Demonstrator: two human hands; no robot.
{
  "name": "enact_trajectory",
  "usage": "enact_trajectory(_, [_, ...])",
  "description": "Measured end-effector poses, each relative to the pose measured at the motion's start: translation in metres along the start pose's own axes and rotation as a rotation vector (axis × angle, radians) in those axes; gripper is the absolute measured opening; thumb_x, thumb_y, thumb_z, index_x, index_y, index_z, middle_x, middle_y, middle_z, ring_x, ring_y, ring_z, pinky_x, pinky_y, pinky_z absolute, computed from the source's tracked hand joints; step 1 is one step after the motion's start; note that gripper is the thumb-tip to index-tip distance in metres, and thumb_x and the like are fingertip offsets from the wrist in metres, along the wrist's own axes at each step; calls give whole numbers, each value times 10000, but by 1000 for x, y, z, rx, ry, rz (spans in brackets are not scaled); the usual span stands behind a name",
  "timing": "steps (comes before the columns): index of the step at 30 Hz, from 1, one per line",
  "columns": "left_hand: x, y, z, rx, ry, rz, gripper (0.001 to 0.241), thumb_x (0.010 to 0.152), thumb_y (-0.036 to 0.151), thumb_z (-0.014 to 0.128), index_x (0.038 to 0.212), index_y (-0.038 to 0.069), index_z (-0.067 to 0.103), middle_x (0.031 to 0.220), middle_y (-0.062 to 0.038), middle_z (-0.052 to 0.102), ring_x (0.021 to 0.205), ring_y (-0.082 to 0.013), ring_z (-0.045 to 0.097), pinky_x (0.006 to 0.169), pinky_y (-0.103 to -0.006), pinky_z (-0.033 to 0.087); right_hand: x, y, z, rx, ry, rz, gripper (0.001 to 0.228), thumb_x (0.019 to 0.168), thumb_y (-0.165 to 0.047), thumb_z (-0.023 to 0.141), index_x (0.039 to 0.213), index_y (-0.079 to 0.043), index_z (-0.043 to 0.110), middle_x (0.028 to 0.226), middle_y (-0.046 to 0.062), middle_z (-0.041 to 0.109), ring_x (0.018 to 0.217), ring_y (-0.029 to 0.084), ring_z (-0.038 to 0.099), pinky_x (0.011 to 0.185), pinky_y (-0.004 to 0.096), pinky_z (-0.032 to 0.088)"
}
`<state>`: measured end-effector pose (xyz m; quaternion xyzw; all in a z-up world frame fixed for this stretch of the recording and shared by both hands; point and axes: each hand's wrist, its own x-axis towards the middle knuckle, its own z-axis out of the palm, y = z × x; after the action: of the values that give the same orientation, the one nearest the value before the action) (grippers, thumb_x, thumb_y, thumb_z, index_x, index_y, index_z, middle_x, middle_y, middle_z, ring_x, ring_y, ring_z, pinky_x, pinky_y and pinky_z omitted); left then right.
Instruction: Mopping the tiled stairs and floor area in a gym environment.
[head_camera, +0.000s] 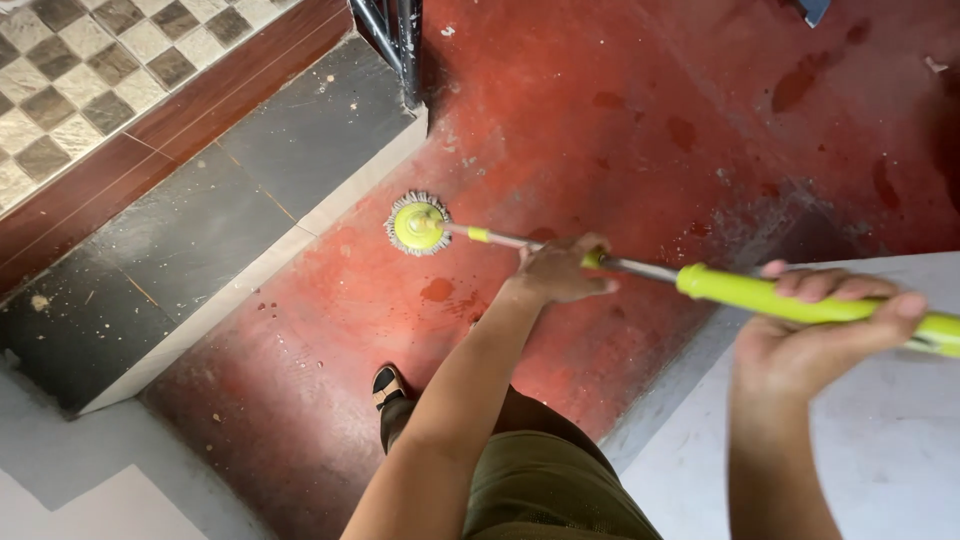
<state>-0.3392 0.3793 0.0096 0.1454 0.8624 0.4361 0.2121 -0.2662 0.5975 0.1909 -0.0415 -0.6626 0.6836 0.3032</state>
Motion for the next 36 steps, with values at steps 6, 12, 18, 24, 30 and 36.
enact_trajectory(6, [-34, -22, 16, 131, 48, -82, 782, 761, 603, 732, 1422, 251, 509, 1503, 19, 500, 1519, -301, 295, 1154, -707, 192, -55, -9, 21, 169, -173, 111, 531, 861, -788, 576, 905, -262, 523, 711, -75, 506, 691, 108, 523, 910, 324, 555])
enact_trajectory(12, [-84, -39, -11, 298, 250, -89, 213, 855, 499, 652, 932, 302, 672, 912, 68, 728, 938, -195, 680, 891, -507, 406, -73, 7, 22, 201, -393, 40, 541, 900, -815, 418, 1028, -293, 479, 758, -81, 463, 708, 126, 483, 846, 346, 529])
enact_trajectory(18, [-216, -101, -15, 225, 511, -85, 265, 859, 375, 643, 1071, 226, 699, 990, -70, 719, 835, -352, 701, 700, -483, 562, -136, -4, 88, 253, -587, 1, 494, 1017, -748, 422, 1004, -258, 483, 751, -11, 557, 631, 163, 570, 806, 440, 656])
enact_trajectory(24, [-374, -251, -5, 171, 484, -540, 220, 920, 321, 634, 1133, 285, 674, 1131, -76, 709, 1006, -346, 748, 791, -488, 644, -257, 52, 176, 415, -874, 335, 451, 1070, -597, 430, 936, -178, 530, 934, 233, 729, 993, 419, 747, 1157, 655, 459])
enact_trajectory(30, [-426, -258, -13, 26, 494, -758, 238, 968, 426, 600, 1152, 278, 564, 1410, -17, 547, 1479, -347, 382, 1069, -617, 469, -299, 42, 213, 554, -1286, 344, 303, 1056, -355, 468, 977, -76, 554, 1116, 269, 710, 1260, 432, 605, 1156, 621, 370])
enact_trajectory(36, [-361, -285, 16, -142, 768, -1090, 221, 949, 244, 627, 1163, 293, 651, 1525, -160, 442, 1346, -517, 480, 1031, -577, 533, -239, 34, 212, 164, -1457, 292, 234, 953, -242, 682, 1040, -26, 710, 1260, 292, 706, 1185, 381, 662, 998, 542, 492])
